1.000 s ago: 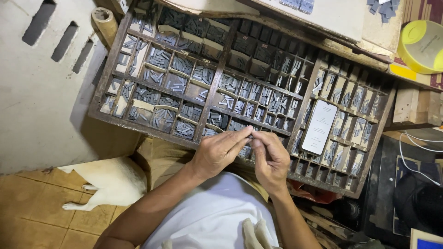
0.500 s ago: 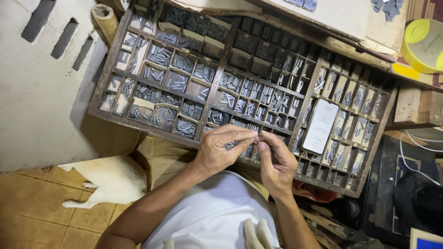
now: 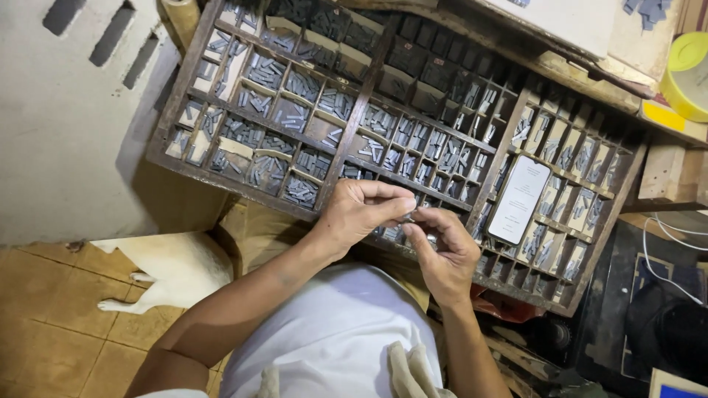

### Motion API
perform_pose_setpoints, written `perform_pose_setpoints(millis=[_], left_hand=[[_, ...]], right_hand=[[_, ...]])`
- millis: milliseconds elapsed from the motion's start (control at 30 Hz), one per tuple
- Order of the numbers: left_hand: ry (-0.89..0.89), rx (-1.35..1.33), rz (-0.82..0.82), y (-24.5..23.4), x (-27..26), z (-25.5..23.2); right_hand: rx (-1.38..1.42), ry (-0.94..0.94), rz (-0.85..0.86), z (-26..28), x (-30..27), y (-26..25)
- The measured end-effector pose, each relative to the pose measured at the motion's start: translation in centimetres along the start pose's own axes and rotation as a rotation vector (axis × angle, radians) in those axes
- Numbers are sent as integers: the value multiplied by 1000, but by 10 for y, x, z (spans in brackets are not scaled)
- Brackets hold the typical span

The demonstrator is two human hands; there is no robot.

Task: Sorting and organizing individual metal letterpress type characters within a wooden printer's type case.

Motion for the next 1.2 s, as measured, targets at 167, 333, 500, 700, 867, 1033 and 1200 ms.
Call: perform_pose_setpoints(millis=[167,333,500,700,867,1033,1200], left_hand=[[24,20,24,2,1,4],[25,-50,60,5,1,6],[8,-54,84,7,-6,1],[2,-15,95,6,-14,2],[-16,13,85,7,-19,5],[-24,29,82,9,-23,-1],[-35,33,69,8,-24,1]], right_hand=[[34,14,-16,0,2,0],[-3,23,-5,-1,3,-2],[-46,3,0,-4,7,-7],[-62,-47,15,-11,5,-11],[-34,-81,52,-17,3,-15],[-51,-120,81,-17,4,-15],[-74,-160,104,-13,6,-16]])
Point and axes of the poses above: each hand's wrist, its own x-axis towards the middle knuckle, its own y-axis out of the palm, z = x × y, the point moved 3 cm from there along x, towards the middle knuckle, and after that the axes turned 11 degrees about -x, right-handed, at the moved point
